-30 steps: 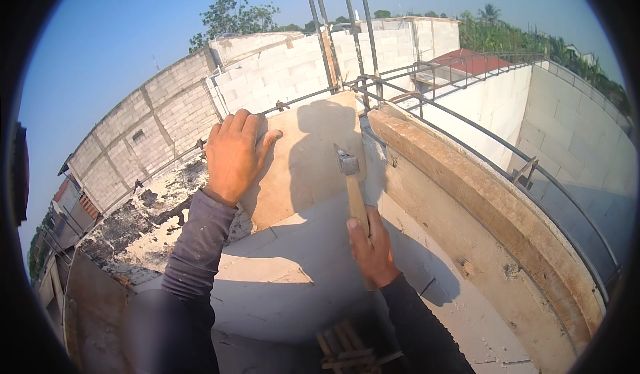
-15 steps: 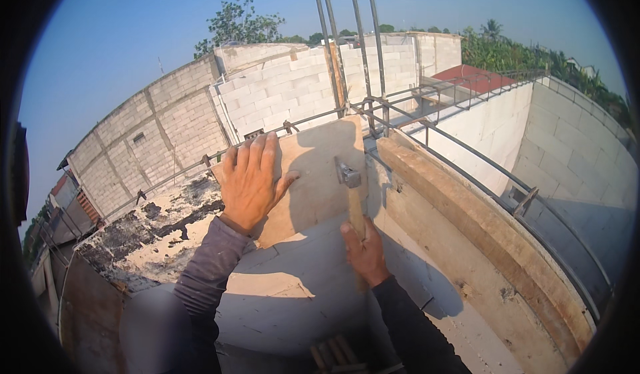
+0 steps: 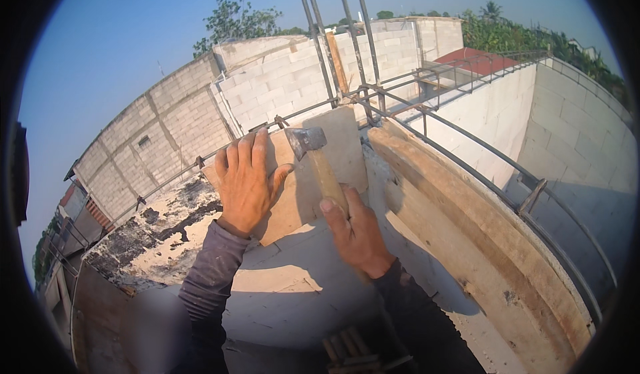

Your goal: The person positions a piece of plywood against a wall structure, hammers nails into the top corner, and uses a hand saw to cut through the board along the edge of the wall.

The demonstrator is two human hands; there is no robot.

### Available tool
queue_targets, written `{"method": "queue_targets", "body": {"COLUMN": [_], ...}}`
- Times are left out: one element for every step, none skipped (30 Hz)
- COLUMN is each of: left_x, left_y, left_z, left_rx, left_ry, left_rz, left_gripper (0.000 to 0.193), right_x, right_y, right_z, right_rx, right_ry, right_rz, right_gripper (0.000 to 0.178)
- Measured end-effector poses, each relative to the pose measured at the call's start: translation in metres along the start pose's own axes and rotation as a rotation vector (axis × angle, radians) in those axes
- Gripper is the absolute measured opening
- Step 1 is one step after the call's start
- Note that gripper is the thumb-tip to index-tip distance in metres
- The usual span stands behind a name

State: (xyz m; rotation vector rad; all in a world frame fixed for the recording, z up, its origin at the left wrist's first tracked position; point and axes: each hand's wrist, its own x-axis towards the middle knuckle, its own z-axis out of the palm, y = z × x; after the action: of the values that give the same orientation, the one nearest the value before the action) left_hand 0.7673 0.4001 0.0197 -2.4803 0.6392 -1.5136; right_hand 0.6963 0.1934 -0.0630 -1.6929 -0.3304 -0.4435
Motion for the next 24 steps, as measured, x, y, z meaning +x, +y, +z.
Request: {"method": "queue_targets", "body": {"left_x": [0.001,0.001,0.002,0.002,0.003,0.002,0.002,0.002,0.002,0.003,0.003,0.004,0.004,0.004,0.004,0.003,0.002,0.003,0.004,0.006,0.006,0.006,0.008,0.009], "left_y": [0.002,0.002,0.002,0.002,0.003,0.002,0.002,0.002,0.003,0.004,0.005,0.005,0.005,0.005,0.004,0.002,0.001,0.002,0.003,0.003,0.003,0.003,0.003,0.002], "left_z": [-0.002,-0.004,-0.003,-0.003,-0.003,-0.003,-0.004,-0.005,-0.005,-0.004,-0.004,-0.005,-0.005,-0.005,-0.004,-0.003,-0.002,-0.003,-0.004,-0.005,-0.007,-0.008,-0.011,-0.008], "left_rx": [-0.001,-0.003,-0.009,-0.014,-0.02,-0.029,-0.038,-0.047,-0.044,-0.041,-0.039,-0.041,-0.043,-0.046,-0.06,-0.074,-0.088,-0.084,-0.08,-0.075,-0.071,-0.066,-0.061,-0.051], "left_ry": [0.011,0.022,0.005,-0.012,-0.029,-0.027,-0.024,-0.021,-0.016,-0.011,-0.006,-0.012,-0.017,-0.022,-0.02,-0.018,-0.016,-0.015,-0.013,-0.012,-0.009,-0.005,0.0,0.025], "left_rz": [0.004,0.007,-0.004,-0.015,-0.026,-0.024,-0.022,-0.019,-0.018,-0.016,-0.015,-0.018,-0.022,-0.025,-0.026,-0.026,-0.027,-0.025,-0.023,-0.02,-0.02,-0.019,-0.017,-0.006], "left_gripper": [0.079,0.079,0.078,0.078,0.077,0.077,0.077,0.077,0.077,0.077,0.077,0.076,0.076,0.076,0.075,0.074,0.074,0.074,0.073,0.073,0.073,0.073,0.073,0.073], "right_x": [0.001,0.002,0.002,0.002,0.003,0.004,0.004,0.003,0.002,0.0,0.0,0.001,0.001,0.0,0.0,-0.001,-0.001,-0.001,0.0,0.0,0.0,0.0,0.001,0.003], "right_y": [0.0,0.0,-0.001,-0.001,-0.002,-0.003,-0.005,-0.008,-0.012,-0.016,-0.019,-0.023,-0.027,-0.03,-0.033,-0.034,-0.033,-0.033,-0.034,-0.035,-0.036,-0.038,-0.039,-0.036], "right_z": [0.0,0.0,0.0,-0.001,-0.001,0.001,0.002,0.002,0.003,0.002,0.002,0.001,0.0,0.0,0.001,0.001,0.002,0.001,-0.001,-0.003,-0.004,-0.006,-0.006,-0.005], "right_rx": [0.006,0.002,-0.004,-0.01,-0.016,-0.019,-0.028,-0.037,-0.052,-0.068,-0.087,-0.105,-0.124,-0.132,-0.14,-0.147,-0.146,-0.15,-0.154,-0.163,-0.167,-0.172,-0.163,-0.161], "right_ry": [-0.011,-0.012,-0.008,-0.003,-0.006,-0.013,-0.016,-0.017,-0.012,-0.007,-0.011,-0.015,-0.019,-0.01,0.0,0.009,0.009,0.012,0.015,0.014,0.011,0.008,0.019,0.029], "right_rz": [0.029,0.006,-0.016,-0.037,-0.024,-0.013,-0.011,-0.007,-0.01,-0.013,-0.013,-0.015,-0.017,-0.03,-0.042,-0.054,-0.051,-0.05,-0.05,-0.05,-0.047,-0.045,-0.084,-0.111], "right_gripper": [0.055,0.055,0.056,0.056,0.055,0.055,0.055,0.054,0.054,0.054,0.054,0.053,0.053,0.053,0.052,0.052,0.051,0.051,0.05,0.05,0.049,0.049,0.049,0.049]}}
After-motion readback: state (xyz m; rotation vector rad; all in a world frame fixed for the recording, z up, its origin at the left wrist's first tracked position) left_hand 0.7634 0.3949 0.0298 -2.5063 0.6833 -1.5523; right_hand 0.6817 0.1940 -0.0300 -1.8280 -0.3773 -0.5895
